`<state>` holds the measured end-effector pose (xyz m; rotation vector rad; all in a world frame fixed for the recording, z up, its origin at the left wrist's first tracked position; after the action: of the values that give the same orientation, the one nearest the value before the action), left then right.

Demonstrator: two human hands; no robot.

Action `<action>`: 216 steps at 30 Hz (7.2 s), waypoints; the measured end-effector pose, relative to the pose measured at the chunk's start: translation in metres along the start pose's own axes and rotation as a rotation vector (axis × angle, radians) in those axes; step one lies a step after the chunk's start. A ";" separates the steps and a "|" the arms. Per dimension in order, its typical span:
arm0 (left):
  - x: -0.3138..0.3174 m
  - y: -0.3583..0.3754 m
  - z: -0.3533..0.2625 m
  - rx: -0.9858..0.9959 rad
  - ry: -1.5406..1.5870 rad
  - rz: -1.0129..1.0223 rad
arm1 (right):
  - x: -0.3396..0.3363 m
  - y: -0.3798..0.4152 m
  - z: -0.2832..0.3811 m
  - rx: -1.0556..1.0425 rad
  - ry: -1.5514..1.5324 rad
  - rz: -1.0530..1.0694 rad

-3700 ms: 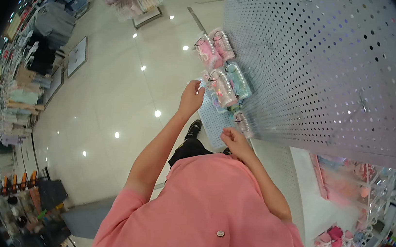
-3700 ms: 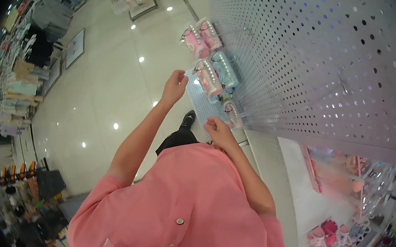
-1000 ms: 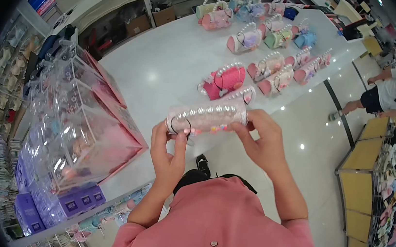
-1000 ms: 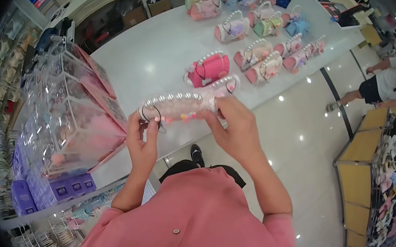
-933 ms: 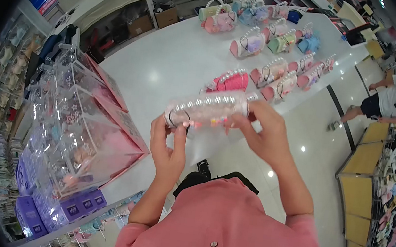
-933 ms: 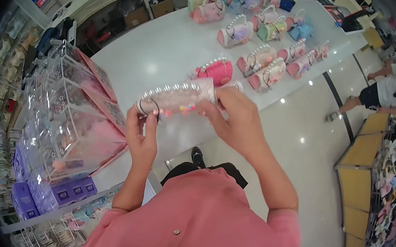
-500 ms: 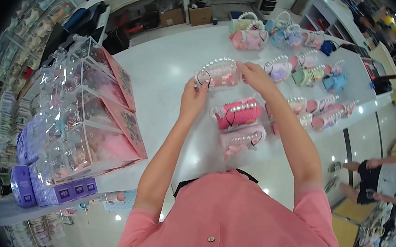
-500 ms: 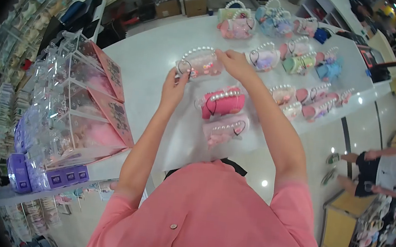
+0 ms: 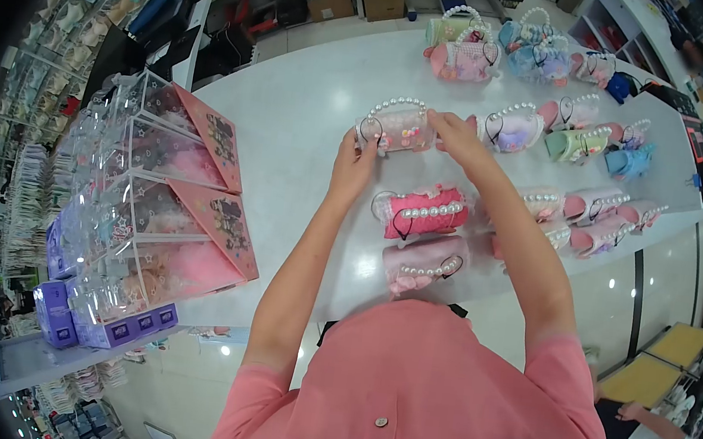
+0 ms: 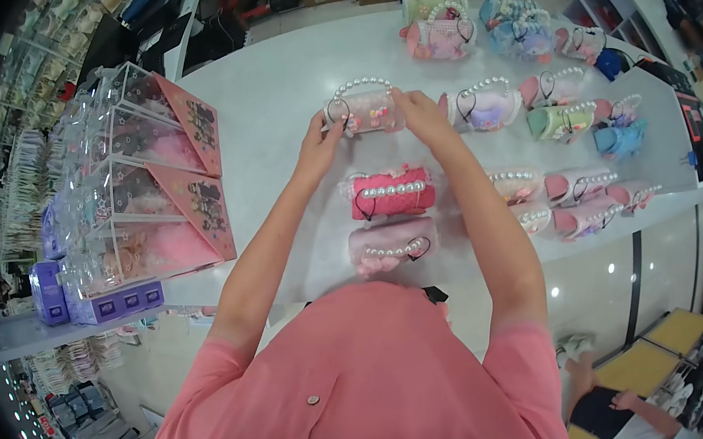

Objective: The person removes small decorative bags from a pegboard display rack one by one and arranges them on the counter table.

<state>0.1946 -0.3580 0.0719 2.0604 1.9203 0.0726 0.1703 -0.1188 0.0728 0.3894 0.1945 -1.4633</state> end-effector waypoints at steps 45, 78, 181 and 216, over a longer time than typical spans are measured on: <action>-0.129 0.592 0.205 -0.323 0.159 -0.962 | 0.304 0.501 0.175 -0.678 0.110 1.289; -0.372 0.965 0.369 -0.368 0.142 -1.138 | 0.680 0.805 0.283 -1.074 0.199 1.344; -0.159 0.520 0.173 -0.634 0.562 0.873 | 0.297 0.662 0.174 -0.218 0.392 -0.746; -0.060 0.041 -0.187 0.036 0.465 0.197 | -0.047 0.045 0.233 -0.598 -0.020 -0.248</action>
<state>0.1806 -0.3814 0.2702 2.4132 1.9608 0.6159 0.1852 -0.1592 0.3108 -0.1417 0.6628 -1.5683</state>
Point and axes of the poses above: each hand's wrist, its own y-axis away from the middle knuckle, its own x-axis out of the palm, z = x × y, the point moved 9 cm from there along -y, towards the middle knuckle, and after that the axes turned 10 degrees about -x, right-handed, at the moved point
